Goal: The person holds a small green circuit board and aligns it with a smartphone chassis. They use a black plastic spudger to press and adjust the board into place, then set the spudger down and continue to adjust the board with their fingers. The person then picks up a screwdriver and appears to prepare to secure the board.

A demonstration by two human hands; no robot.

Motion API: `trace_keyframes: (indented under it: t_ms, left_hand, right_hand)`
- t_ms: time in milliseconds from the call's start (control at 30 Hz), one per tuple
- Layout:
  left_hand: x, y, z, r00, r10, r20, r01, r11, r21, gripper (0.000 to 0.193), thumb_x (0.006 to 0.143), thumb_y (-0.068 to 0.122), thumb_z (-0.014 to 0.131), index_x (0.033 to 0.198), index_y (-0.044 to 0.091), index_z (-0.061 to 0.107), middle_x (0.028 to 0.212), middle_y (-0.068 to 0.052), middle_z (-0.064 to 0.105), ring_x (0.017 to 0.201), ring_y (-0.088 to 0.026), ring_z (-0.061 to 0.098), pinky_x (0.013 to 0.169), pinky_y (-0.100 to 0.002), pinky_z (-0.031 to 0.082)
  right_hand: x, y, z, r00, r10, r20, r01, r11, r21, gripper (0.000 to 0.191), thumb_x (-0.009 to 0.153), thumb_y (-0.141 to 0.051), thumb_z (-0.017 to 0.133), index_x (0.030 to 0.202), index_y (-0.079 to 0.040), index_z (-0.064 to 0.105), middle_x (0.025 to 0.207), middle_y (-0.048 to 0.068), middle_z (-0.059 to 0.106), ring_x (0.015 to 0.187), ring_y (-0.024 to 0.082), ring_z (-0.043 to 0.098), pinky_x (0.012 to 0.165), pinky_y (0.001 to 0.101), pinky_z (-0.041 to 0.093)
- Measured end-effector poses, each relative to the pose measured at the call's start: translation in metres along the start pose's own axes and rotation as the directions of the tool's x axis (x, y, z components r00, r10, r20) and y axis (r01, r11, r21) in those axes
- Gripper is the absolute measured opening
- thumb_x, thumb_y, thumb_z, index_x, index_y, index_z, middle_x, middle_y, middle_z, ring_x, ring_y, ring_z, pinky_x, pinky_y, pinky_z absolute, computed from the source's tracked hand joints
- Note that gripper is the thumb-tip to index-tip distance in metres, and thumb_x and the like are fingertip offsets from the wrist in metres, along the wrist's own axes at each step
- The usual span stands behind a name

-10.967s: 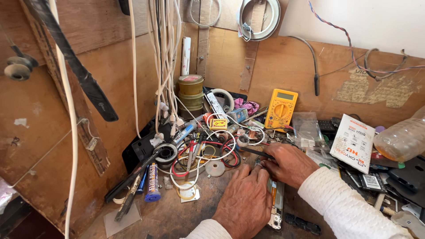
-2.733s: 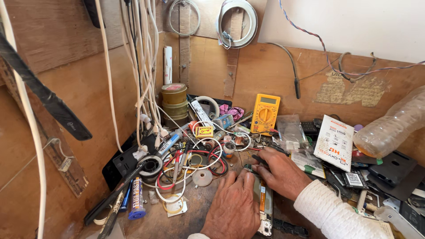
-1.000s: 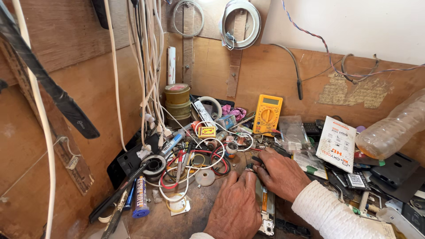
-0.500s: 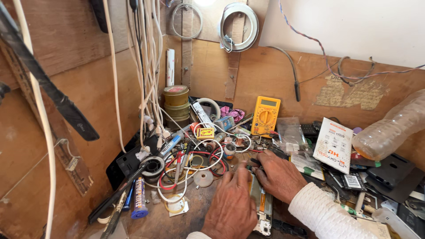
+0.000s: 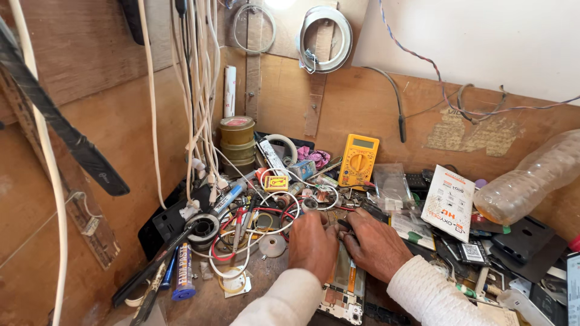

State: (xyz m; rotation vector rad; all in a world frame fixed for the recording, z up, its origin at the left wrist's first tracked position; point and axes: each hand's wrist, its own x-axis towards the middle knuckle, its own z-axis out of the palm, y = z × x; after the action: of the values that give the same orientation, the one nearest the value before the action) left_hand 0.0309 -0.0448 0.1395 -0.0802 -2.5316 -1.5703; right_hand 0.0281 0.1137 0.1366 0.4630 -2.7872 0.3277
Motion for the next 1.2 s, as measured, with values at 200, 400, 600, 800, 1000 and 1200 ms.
trace_keyframes:
  t_ms: [200,400,600,800,1000,1200]
  left_hand:
    - [0.001,-0.008,0.009,0.995,0.044,-0.092,-0.042,0.999,0.022,0.015,0.087,0.013,0.068,0.090,-0.001,0.073,0.092,-0.024,0.073,0.091,-0.041,0.071,0.083,-0.050,0.055]
    - [-0.009,-0.020,0.019,0.965,0.201,-0.172,-0.187,0.978,0.093,0.014,0.089,0.008,0.064,0.098,-0.002,0.065,0.098,-0.027,0.067,0.092,-0.045,0.067,0.080,-0.053,0.053]
    - [-0.016,-0.017,0.025,0.959,0.261,-0.108,-0.235,0.950,0.205,0.026,0.083,0.004,0.066,0.107,-0.005,0.059,0.112,-0.025,0.061,0.099,-0.043,0.065,0.081,-0.049,0.054]
    - [-0.021,-0.013,0.022,0.956,0.282,-0.076,-0.260,0.941,0.218,0.031,0.089,0.009,0.067,0.113,-0.006,0.056,0.113,-0.024,0.058,0.106,-0.041,0.062,0.087,-0.047,0.052]
    - [-0.024,-0.010,0.023,0.979,0.166,-0.115,-0.151,0.980,0.132,0.024,0.088,0.013,0.070,0.104,-0.003,0.062,0.113,-0.022,0.059,0.105,-0.040,0.062,0.089,-0.048,0.051]
    - [-0.009,-0.012,0.029,0.994,0.034,-0.102,-0.027,0.998,0.065,0.016,0.082,0.012,0.074,0.093,0.001,0.068,0.109,-0.019,0.063,0.104,-0.038,0.064,0.091,-0.047,0.051]
  right_hand:
    - [-0.002,0.004,0.001,0.997,-0.062,-0.052,0.063,0.998,0.023,0.023,0.088,-0.019,0.067,0.100,-0.002,0.057,0.101,0.021,0.061,0.096,0.045,0.061,0.078,0.0523,0.051]
    - [-0.003,0.003,0.002,0.999,-0.033,-0.023,0.034,0.999,0.025,0.023,0.090,-0.019,0.066,0.101,-0.002,0.056,0.102,0.021,0.060,0.097,0.045,0.061,0.078,0.0529,0.050]
    - [-0.008,0.007,-0.002,1.000,0.007,-0.008,-0.007,1.000,0.024,0.024,0.091,-0.020,0.066,0.103,-0.002,0.056,0.103,0.021,0.059,0.096,0.045,0.061,0.077,0.0530,0.051]
    - [-0.010,0.009,-0.001,0.999,-0.024,-0.022,0.025,1.000,0.017,0.024,0.091,-0.020,0.066,0.102,-0.002,0.054,0.103,0.021,0.058,0.096,0.045,0.061,0.076,0.0532,0.051]
    - [-0.011,0.010,0.001,0.999,-0.046,-0.029,0.046,0.999,0.002,0.023,0.090,-0.019,0.066,0.101,-0.002,0.054,0.102,0.021,0.058,0.095,0.045,0.061,0.076,0.0529,0.051]
    - [-0.011,0.010,0.000,0.995,-0.086,-0.059,0.086,0.996,0.001,0.023,0.090,-0.019,0.067,0.101,-0.002,0.054,0.101,0.020,0.058,0.094,0.045,0.061,0.074,0.0529,0.051]
